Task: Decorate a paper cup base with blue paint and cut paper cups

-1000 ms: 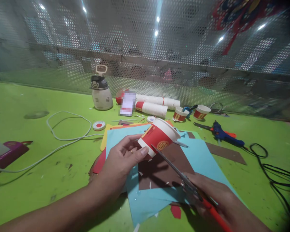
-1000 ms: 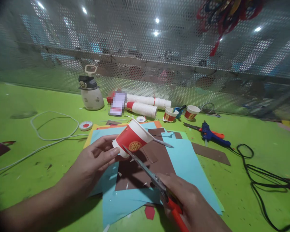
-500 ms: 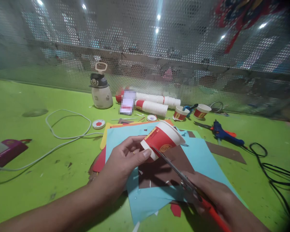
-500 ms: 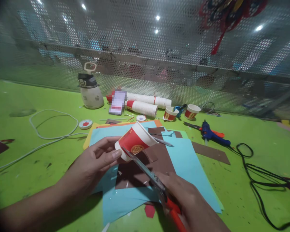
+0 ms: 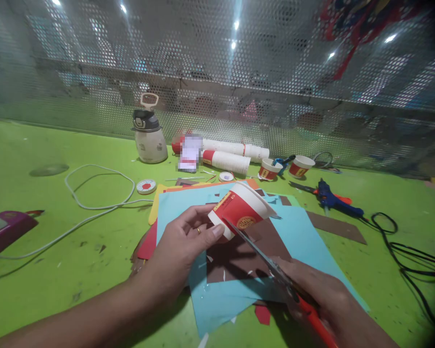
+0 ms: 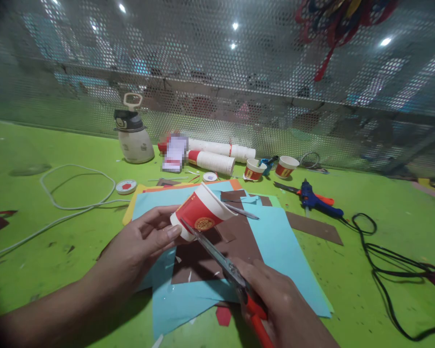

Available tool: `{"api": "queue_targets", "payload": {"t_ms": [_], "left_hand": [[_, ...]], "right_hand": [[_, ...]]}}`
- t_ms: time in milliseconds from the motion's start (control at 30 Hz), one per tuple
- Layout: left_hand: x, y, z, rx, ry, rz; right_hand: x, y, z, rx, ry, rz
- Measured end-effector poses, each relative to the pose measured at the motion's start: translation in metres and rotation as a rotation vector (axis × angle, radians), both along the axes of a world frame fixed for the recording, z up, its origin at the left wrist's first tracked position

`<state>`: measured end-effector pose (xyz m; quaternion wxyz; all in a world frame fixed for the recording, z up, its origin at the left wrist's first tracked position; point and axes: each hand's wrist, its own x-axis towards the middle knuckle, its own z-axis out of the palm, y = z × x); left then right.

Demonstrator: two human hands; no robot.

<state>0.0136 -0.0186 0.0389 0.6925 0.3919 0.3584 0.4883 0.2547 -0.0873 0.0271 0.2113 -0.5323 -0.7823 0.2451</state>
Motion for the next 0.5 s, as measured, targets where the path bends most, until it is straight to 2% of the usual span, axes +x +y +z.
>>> {"api": "queue_targets", "payload": {"t_ms": [67,233,400,500], "left_hand": [[0.0001,0.0004,0.0008,0.001,0.006,0.006],[-0.0015,0.001,0.0009,-0.005,-0.019,0.005],[-0.0034,0.003,0.0019,-0.06,-0.101,-0.05],[-0.0035,0.0051,0.0002,-0.051,-0.05,-0.007]], "right_hand": [[0.0006,0.0004,-0.0004,-0.02,-0.038,0.054],[-0.0027,0.0012,0.0029,0.022,-0.004,0.044],[-0.0041,0.0037,0.0049,-0.026,0.015,0.068],[-0.0053,0.0047,0.0025,0.049,0.034,0.063]]}}
